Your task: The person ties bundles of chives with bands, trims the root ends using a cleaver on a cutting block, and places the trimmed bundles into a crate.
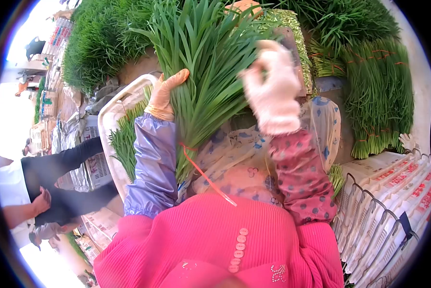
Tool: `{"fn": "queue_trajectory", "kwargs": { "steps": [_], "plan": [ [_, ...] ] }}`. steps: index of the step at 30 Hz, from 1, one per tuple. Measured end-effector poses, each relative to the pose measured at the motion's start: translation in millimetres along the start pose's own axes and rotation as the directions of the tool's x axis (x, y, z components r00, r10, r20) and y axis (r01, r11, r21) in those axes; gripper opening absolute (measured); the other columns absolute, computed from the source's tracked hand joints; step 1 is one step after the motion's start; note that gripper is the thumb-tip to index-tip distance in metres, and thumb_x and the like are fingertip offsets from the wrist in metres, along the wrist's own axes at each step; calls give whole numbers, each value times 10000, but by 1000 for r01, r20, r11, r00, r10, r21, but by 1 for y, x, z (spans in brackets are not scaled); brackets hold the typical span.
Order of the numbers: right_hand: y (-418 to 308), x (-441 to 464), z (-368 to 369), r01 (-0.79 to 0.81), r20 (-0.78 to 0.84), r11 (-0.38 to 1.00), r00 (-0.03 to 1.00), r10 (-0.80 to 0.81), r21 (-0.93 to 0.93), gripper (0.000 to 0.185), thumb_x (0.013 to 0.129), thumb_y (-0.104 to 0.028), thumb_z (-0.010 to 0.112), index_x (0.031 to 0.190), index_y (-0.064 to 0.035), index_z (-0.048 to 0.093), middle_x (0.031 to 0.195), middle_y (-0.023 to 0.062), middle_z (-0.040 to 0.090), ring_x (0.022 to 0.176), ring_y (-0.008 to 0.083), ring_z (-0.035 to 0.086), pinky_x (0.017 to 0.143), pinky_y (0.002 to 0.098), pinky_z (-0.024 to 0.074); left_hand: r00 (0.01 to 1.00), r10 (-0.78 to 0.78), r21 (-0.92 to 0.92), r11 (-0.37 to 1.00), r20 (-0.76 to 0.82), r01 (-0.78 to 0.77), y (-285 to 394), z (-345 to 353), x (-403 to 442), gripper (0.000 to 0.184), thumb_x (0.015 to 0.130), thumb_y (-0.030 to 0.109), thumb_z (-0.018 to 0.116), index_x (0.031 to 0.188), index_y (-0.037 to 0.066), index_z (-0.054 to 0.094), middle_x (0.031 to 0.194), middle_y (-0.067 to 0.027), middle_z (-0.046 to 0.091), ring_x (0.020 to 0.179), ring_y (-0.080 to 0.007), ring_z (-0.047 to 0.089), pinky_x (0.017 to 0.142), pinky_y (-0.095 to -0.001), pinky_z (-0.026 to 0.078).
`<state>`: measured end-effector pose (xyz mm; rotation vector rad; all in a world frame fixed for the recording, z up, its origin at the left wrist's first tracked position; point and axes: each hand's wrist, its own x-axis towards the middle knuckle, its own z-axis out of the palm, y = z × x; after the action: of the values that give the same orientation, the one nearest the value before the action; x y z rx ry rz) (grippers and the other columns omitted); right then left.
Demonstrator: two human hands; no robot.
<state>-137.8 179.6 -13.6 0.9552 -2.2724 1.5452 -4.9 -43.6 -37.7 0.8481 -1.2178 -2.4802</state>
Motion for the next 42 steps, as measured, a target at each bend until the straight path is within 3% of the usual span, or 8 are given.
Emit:
{"fn": "queue_trajectory", "kwargs": {
  "steps": [2,8,14,20,29,36,40,42],
  "plan": [
    [-31,1,5,371,214,926,901,-378,72,253,720,-77,747,935,-10,629,1232,166,606,1070,325,628,897,411,536,999,34,11,999,-13,-34,2,17,-9,381,827,30,723,1192,2,617,1056,-108,704,888,-228,703,813,-372,599],
    [-45,2,11,128,788,957,601,133,-259,285,779,-249,716,921,-12,645,968,173,657,966,364,652,839,458,539,974,209,79,976,-90,-202,24,17,-35,317,840,-46,689,1150,-9,638,1038,-116,702,885,-227,697,778,-359,598],
    [-50,-8,18,144,680,980,733,-13,-137,322,775,-254,752,940,-6,629,937,207,642,914,378,661,788,461,552,931,357,151,927,-73,-344,50,40,-64,318,850,-79,661,1157,3,645,1081,-140,699,933,-229,699,837,-348,592],
    [-44,-14,11,-113,701,985,693,170,-128,334,785,-233,746,972,-18,573,951,218,620,894,415,639,785,479,534,943,316,25,949,-102,-315,28,0,-42,350,859,-75,643,1198,12,626,1098,-126,689,948,-244,694,855,-368,590],
    [-42,-21,27,248,683,964,721,-119,-93,383,816,-322,731,1035,-47,579,984,134,621,901,300,669,726,419,563,987,136,-231,961,-86,-152,31,-44,-15,401,878,-59,608,1271,14,573,1176,-149,663,1038,-308,676,901,-432,585],
    [-59,-4,32,416,580,906,719,-382,80,226,794,-235,719,960,-91,665,1057,80,651,962,278,661,742,420,566,961,268,-13,963,-70,-269,24,-21,-22,389,895,-39,590,1280,-8,544,1201,-197,642,1048,-325,669,915,-452,583],
    [-53,8,43,171,794,981,608,-29,-96,279,791,-215,714,969,-13,643,1145,133,620,1016,348,626,863,431,526,942,315,-19,947,-116,-320,25,-6,-21,318,853,-81,603,1167,-37,625,1092,-156,682,963,-279,684,892,-409,577],
    [-40,-4,44,159,719,987,687,-104,-9,268,785,-217,720,924,-6,633,1116,136,633,991,357,626,858,437,520,937,317,-29,946,-148,-324,24,-16,-15,311,847,-83,608,1153,-41,631,1080,-157,687,953,-278,686,892,-409,579]
  ]
}}
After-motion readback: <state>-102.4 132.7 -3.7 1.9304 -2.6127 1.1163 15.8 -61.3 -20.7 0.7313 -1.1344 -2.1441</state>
